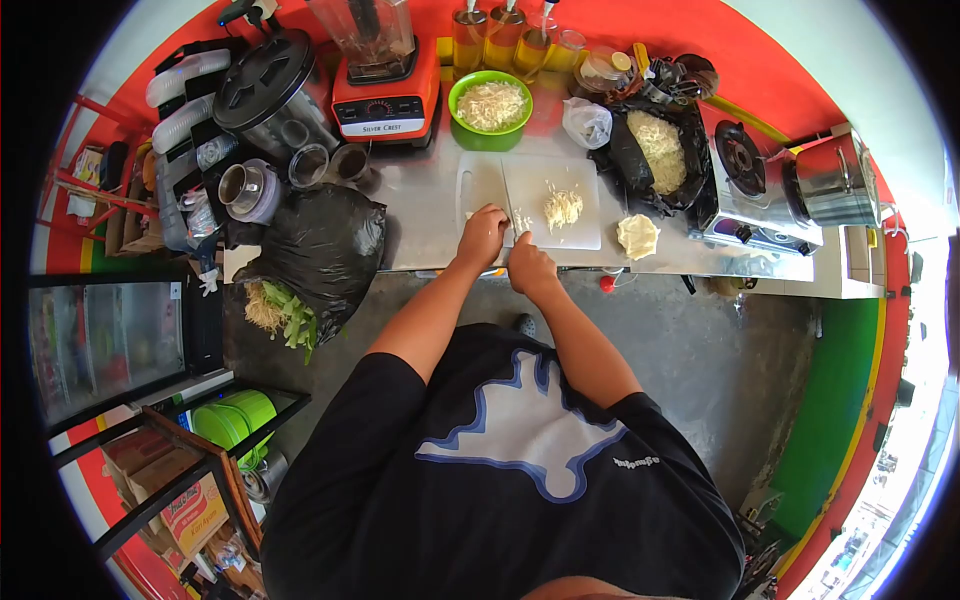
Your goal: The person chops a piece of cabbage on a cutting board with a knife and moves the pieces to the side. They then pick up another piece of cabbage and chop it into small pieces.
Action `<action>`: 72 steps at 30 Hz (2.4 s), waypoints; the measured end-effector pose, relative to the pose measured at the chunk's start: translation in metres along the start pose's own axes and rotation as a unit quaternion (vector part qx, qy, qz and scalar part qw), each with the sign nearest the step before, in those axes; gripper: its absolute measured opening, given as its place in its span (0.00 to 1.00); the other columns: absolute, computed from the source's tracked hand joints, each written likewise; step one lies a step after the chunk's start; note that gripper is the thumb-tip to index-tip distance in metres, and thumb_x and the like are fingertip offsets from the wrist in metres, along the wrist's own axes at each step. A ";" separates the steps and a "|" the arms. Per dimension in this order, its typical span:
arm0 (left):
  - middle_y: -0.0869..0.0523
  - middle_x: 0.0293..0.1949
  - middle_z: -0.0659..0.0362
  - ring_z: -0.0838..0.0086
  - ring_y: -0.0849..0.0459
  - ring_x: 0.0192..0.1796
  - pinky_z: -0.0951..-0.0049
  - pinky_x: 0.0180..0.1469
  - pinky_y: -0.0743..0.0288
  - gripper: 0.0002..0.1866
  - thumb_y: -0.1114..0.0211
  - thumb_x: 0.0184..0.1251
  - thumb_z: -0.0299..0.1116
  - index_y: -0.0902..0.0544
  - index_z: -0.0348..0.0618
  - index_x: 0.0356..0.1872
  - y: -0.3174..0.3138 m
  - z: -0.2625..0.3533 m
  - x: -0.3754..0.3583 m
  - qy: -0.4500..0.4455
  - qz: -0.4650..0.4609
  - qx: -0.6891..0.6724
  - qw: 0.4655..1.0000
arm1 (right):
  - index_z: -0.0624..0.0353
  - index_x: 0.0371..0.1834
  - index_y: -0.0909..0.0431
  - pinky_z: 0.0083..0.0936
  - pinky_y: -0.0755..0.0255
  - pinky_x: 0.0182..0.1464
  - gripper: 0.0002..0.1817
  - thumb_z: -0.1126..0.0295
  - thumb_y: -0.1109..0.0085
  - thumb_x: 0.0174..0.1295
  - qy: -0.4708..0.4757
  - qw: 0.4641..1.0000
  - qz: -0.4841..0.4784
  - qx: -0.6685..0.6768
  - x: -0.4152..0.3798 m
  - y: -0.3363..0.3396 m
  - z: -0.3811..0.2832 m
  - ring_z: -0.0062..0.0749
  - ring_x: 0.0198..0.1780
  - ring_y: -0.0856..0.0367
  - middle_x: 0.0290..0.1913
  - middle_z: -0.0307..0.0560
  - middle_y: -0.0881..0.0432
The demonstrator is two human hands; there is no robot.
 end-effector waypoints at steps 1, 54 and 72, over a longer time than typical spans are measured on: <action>0.15 0.37 0.48 0.49 0.16 0.41 0.57 0.44 0.21 0.02 0.35 0.60 0.21 0.16 0.35 0.33 0.000 0.000 0.001 0.000 0.006 0.001 1.000 | 0.68 0.58 0.40 0.43 0.18 0.56 0.21 0.70 0.42 0.69 0.002 1.000 0.000 -0.002 0.002 -0.002 -0.001 0.56 0.55 0.13 0.50 0.65 0.14; 0.17 0.34 0.49 0.50 0.17 0.43 0.54 0.47 0.22 0.02 0.36 0.61 0.24 0.17 0.38 0.29 0.000 0.012 -0.001 0.020 -0.022 0.112 0.993 | 0.67 0.57 0.37 0.45 0.19 0.57 0.18 0.71 0.46 0.69 0.013 0.999 0.029 0.035 0.019 0.004 0.003 0.58 0.56 0.14 0.51 0.68 0.14; 0.15 0.37 0.53 0.55 0.14 0.44 0.55 0.46 0.19 0.08 0.40 0.63 0.28 0.11 0.46 0.33 -0.006 0.002 0.000 0.022 -0.095 0.185 0.978 | 0.68 0.56 0.37 0.48 0.19 0.55 0.20 0.72 0.43 0.66 0.004 0.999 0.022 0.049 0.004 -0.004 0.000 0.61 0.53 0.14 0.50 0.69 0.14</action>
Point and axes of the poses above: each hand's wrist, its own x-axis towards the middle knuckle, its own y-axis out of the back of the hand, z = x × y, the point moved 10 cm from there along x, towards the middle knuckle
